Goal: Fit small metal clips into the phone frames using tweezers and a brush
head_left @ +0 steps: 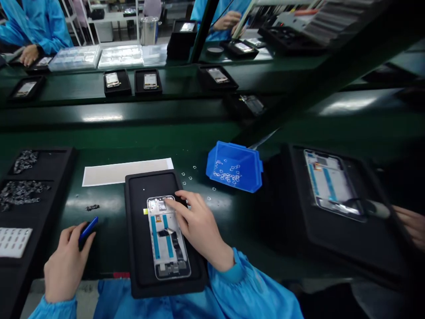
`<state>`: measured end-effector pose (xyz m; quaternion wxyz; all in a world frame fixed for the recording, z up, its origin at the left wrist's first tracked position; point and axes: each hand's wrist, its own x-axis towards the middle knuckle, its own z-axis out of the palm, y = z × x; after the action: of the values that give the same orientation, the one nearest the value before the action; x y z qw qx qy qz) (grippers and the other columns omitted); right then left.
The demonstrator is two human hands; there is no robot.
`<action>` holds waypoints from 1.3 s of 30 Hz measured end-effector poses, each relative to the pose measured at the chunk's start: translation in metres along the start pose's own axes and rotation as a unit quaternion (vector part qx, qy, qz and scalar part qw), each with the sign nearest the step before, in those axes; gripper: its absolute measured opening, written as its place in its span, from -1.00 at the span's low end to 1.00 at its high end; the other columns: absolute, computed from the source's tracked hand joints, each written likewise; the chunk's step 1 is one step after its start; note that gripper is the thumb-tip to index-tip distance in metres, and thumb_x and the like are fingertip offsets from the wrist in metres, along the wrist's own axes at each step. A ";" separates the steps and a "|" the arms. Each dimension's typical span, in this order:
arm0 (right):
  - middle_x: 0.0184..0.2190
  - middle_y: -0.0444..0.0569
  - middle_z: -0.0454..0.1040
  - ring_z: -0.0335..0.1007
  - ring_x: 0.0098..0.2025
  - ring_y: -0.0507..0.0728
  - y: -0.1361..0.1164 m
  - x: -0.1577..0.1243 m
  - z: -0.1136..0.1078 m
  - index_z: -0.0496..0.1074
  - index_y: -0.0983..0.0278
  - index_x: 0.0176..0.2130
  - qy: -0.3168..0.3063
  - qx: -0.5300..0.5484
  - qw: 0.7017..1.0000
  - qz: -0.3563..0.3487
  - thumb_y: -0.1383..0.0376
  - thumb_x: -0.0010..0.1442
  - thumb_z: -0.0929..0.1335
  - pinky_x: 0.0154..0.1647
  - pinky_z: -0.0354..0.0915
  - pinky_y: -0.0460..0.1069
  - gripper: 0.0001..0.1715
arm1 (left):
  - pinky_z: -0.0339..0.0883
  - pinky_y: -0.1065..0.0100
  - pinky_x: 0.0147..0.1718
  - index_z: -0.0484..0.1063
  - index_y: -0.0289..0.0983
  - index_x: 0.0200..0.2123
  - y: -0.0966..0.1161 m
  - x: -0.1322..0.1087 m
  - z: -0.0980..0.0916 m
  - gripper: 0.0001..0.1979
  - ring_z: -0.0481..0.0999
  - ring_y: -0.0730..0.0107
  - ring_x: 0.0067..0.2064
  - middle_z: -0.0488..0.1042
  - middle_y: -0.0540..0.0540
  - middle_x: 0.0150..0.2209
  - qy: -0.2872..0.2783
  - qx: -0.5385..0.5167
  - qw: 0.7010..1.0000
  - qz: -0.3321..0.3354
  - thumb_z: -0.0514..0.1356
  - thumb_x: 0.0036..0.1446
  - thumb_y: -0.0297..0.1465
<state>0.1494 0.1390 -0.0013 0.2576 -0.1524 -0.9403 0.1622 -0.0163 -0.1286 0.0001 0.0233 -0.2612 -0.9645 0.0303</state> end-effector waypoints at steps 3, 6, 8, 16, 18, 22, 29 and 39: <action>-0.07 0.15 0.44 0.37 -0.08 0.27 0.001 0.002 0.001 0.53 0.21 -0.02 -0.015 -0.027 1.000 -0.003 0.52 0.27 0.20 -0.25 0.48 0.15 -0.55 | 0.18 0.35 -0.57 0.43 -0.19 0.03 0.003 -0.002 0.009 -0.61 0.52 0.31 -0.37 0.49 -0.12 -0.05 -0.034 -0.015 0.999 0.016 -0.10 0.39 -0.20; -0.07 0.16 0.45 0.36 -0.10 0.26 0.001 0.003 0.001 0.54 0.22 -0.03 -0.032 -0.070 0.997 -0.014 0.53 0.27 0.19 -0.26 0.47 0.13 -0.54 | 0.16 0.37 -0.58 0.43 -0.17 0.02 0.007 0.000 0.015 -0.62 0.52 0.31 -0.34 0.49 -0.11 -0.06 -0.038 -0.026 0.998 0.033 -0.10 0.39 -0.21; -0.06 0.17 0.45 0.36 -0.12 0.26 0.000 0.005 0.000 0.54 0.24 -0.04 -0.042 -0.098 0.994 -0.026 0.53 0.28 0.19 -0.25 0.46 0.12 -0.54 | 0.14 0.38 -0.60 0.43 -0.17 0.03 0.009 0.002 0.017 -0.62 0.53 0.32 -0.33 0.49 -0.10 -0.07 -0.035 -0.035 0.998 0.041 -0.09 0.38 -0.20; -0.07 0.16 0.45 0.36 -0.09 0.28 -0.001 0.007 0.000 0.51 0.26 -0.06 -0.040 -0.040 0.998 -0.006 0.54 0.25 0.20 -0.23 0.45 0.15 -0.58 | 0.24 0.38 -0.54 0.44 -0.17 0.01 0.014 0.004 0.016 -0.64 0.57 0.28 -0.26 0.51 -0.09 -0.07 0.029 -0.119 0.991 0.054 -0.03 0.36 -0.17; -0.08 0.13 0.45 0.36 -0.07 0.27 -0.001 0.005 0.000 0.50 0.25 -0.06 -0.018 -0.001 1.000 0.012 0.51 0.27 0.21 -0.19 0.44 0.16 -0.62 | 0.36 0.40 -0.41 0.46 -0.16 -0.05 0.021 0.002 0.014 -0.66 0.58 0.29 -0.20 0.54 -0.06 -0.11 0.036 -0.222 0.971 0.083 0.04 0.32 -0.12; -0.13 0.09 0.46 0.39 -0.11 0.24 -0.003 0.007 0.000 0.49 0.24 -0.09 0.007 0.043 0.998 0.048 0.43 0.34 0.23 -0.18 0.40 0.16 -0.71 | 0.41 0.41 -0.38 0.44 -0.14 -0.01 0.046 -0.001 0.007 -0.63 0.57 0.36 -0.37 0.57 -0.02 -0.27 -0.056 -0.371 0.922 0.093 0.08 0.26 -0.08; -0.28 0.00 0.48 0.38 -0.25 0.18 -0.009 0.019 0.001 0.46 0.26 -0.24 0.000 0.029 0.998 0.057 0.37 0.35 0.31 -0.31 0.25 0.07 -0.87 | 0.37 0.42 -0.51 0.15 -0.17 0.28 0.071 -0.004 0.001 -0.40 0.51 0.39 -0.48 0.43 0.04 -0.40 -0.136 -0.415 0.897 0.072 0.09 0.23 -0.09; -0.26 0.01 0.48 0.43 -0.22 0.17 -0.008 0.015 0.003 0.43 0.26 -0.26 0.003 0.048 0.996 0.070 0.41 0.34 0.28 -0.21 0.33 0.06 -0.85 | 0.32 0.48 -0.56 0.07 -0.11 0.32 0.068 -0.007 0.007 -0.41 0.46 0.48 -0.54 0.39 0.08 -0.39 -0.147 -0.416 0.894 0.083 0.08 0.26 -0.19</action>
<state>0.1333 0.1370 0.0056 0.2560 -0.2053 -0.9176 0.2245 0.0236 -0.0734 -0.0119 -0.2319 -0.3188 -0.8564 -0.3335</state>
